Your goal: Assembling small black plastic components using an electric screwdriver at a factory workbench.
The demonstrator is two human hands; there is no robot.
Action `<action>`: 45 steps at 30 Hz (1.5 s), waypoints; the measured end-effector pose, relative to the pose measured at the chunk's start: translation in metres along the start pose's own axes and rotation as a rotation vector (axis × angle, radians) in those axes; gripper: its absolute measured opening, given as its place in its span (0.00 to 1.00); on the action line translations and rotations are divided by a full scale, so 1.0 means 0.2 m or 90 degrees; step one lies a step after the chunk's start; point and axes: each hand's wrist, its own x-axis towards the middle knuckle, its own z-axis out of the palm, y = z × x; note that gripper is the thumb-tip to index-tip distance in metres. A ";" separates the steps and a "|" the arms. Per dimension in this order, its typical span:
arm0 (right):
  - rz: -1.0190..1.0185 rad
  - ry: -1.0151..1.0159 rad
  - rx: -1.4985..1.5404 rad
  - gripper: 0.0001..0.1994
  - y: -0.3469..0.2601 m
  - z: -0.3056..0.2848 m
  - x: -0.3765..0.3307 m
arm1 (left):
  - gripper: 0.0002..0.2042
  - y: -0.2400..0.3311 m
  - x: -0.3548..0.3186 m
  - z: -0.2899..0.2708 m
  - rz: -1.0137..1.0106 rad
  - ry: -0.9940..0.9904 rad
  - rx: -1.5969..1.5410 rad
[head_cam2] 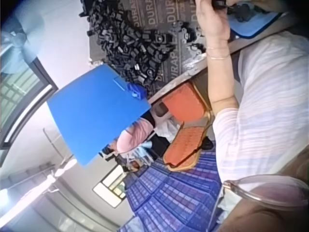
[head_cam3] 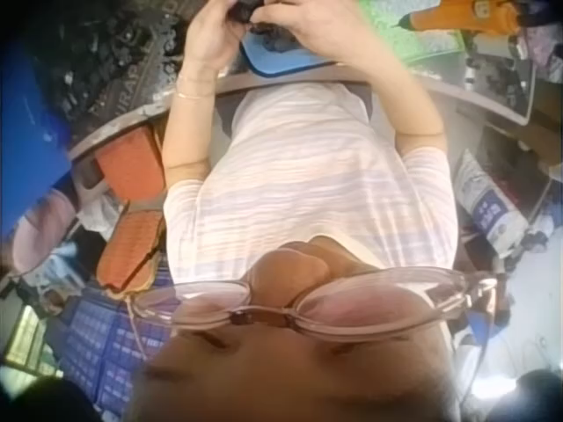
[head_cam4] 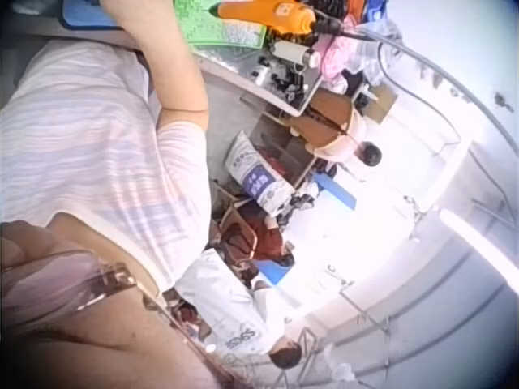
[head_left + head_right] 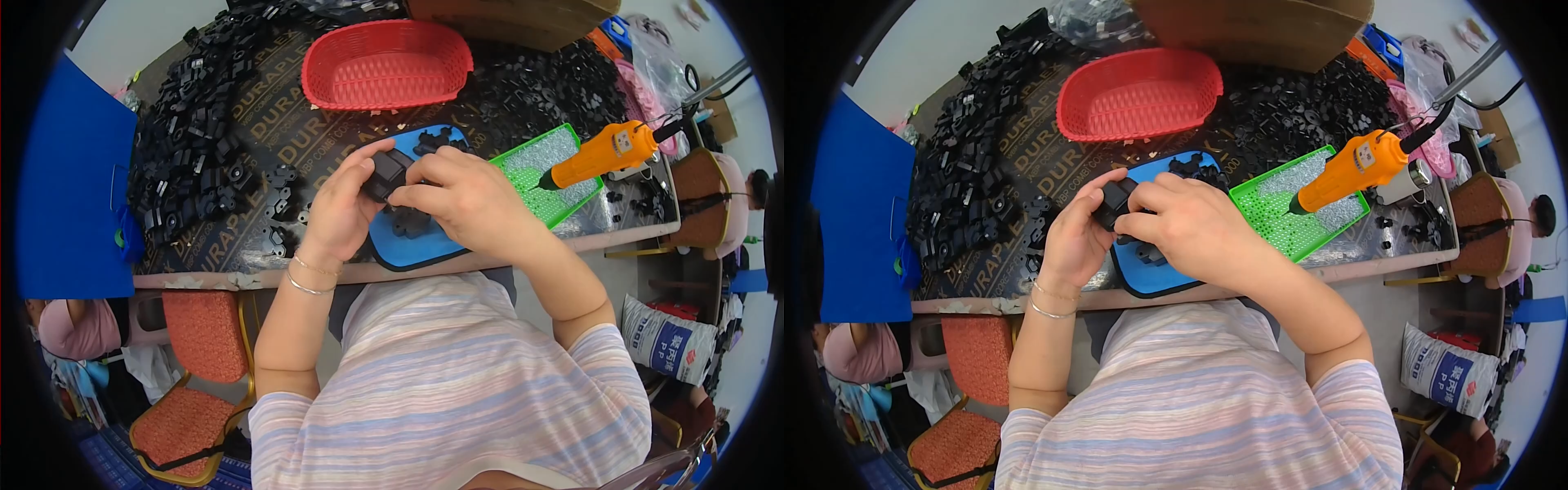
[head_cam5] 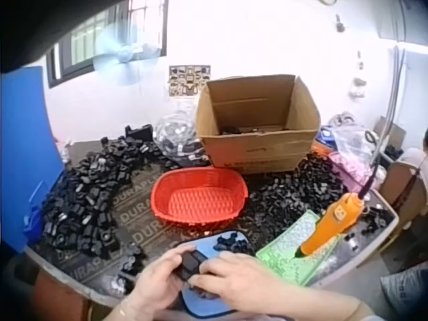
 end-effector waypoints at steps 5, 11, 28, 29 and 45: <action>0.009 0.032 0.013 0.15 0.01 0.04 -0.02 | 0.17 -0.01 -0.02 0.01 0.004 0.009 -0.012; -0.029 0.048 0.016 0.13 0.01 0.07 -0.05 | 0.17 -0.03 -0.03 0.02 0.014 0.005 -0.010; 0.449 0.220 0.788 0.15 0.02 0.19 -0.15 | 0.19 -0.08 -0.08 0.10 0.089 -0.014 -0.047; 0.449 0.222 0.788 0.15 0.03 0.20 -0.16 | 0.19 -0.09 -0.08 0.10 0.100 -0.010 -0.053; 0.219 0.252 0.615 0.10 0.03 0.11 -0.19 | 0.18 -0.09 -0.09 0.09 0.082 0.020 -0.075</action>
